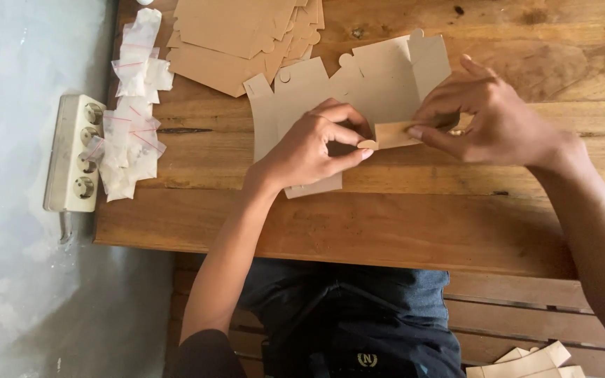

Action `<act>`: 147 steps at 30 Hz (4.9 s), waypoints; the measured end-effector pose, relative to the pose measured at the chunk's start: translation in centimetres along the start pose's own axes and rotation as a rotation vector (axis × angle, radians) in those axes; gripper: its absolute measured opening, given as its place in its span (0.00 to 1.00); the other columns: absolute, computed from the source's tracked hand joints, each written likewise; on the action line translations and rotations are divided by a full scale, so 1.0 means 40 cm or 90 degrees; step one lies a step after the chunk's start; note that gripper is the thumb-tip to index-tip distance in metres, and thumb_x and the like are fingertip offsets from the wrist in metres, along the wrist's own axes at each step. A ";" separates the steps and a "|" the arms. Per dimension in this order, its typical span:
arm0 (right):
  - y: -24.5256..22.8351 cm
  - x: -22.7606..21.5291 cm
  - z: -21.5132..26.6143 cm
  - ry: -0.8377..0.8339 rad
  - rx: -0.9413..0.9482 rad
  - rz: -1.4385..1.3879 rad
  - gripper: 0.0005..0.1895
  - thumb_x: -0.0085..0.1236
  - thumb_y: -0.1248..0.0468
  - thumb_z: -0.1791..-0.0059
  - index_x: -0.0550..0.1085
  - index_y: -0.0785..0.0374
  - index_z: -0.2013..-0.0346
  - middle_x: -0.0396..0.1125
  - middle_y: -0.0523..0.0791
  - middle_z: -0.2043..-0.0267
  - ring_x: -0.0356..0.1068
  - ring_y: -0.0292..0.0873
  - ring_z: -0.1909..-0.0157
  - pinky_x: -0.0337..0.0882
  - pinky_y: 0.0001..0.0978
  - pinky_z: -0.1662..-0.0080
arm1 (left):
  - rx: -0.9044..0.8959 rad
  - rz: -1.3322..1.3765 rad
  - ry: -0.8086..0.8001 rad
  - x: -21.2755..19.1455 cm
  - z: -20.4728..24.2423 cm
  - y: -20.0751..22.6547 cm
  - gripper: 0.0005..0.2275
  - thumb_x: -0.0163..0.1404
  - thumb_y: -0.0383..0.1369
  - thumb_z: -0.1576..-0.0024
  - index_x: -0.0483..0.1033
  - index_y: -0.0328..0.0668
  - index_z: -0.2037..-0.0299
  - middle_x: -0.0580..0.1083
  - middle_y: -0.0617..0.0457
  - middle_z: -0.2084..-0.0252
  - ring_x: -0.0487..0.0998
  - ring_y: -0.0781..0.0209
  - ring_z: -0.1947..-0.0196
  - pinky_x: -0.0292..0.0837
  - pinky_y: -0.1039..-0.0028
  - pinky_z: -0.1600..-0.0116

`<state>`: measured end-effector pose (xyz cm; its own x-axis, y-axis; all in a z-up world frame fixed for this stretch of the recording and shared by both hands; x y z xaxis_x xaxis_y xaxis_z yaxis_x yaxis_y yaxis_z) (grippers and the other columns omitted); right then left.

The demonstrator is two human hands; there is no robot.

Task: Assembling a cardboard box by folding flaps and tucking them into slots.

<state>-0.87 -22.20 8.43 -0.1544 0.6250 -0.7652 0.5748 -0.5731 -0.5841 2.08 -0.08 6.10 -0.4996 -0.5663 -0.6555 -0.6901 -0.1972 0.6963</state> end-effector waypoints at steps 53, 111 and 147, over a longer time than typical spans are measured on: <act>-0.048 0.049 0.003 0.046 -0.016 0.036 0.04 0.63 0.64 0.53 0.83 0.55 0.71 0.70 0.45 0.47 0.65 0.47 0.43 0.37 0.70 0.27 | 0.044 -0.096 0.128 0.062 -0.018 0.007 0.18 0.60 0.40 0.43 0.70 0.41 0.81 0.79 0.58 0.52 0.72 0.59 0.45 0.56 0.63 0.33; -0.032 0.067 -0.003 0.035 -0.044 0.065 0.06 0.66 0.59 0.53 0.81 0.57 0.65 0.70 0.44 0.48 0.64 0.48 0.41 0.42 0.66 0.27 | 0.035 -0.170 -0.003 0.067 -0.010 -0.009 0.14 0.49 0.40 0.37 0.84 0.38 0.60 0.77 0.56 0.45 0.66 0.54 0.35 0.38 0.50 0.25; 0.104 -0.116 0.102 0.309 0.048 -0.212 0.10 0.44 0.77 0.43 0.75 0.77 0.53 0.70 0.54 0.58 0.65 0.43 0.63 0.62 0.31 0.60 | 0.035 -0.265 0.152 -0.043 0.024 -0.037 0.08 0.73 0.32 0.54 0.86 0.50 0.69 0.58 0.54 0.27 0.58 0.51 0.28 0.53 0.45 0.22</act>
<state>-1.05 -29.63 8.44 0.0781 0.9385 -0.3364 0.4963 -0.3292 -0.8033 3.46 1.94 5.92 -0.0454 -0.6181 -0.7848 -0.8360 -0.4066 0.3686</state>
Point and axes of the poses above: each hand's wrist, its own z-axis away from the middle knuckle, its own x-axis out of the palm, y = z × x, the point moved 4 cm from there along -z, towards the middle knuckle
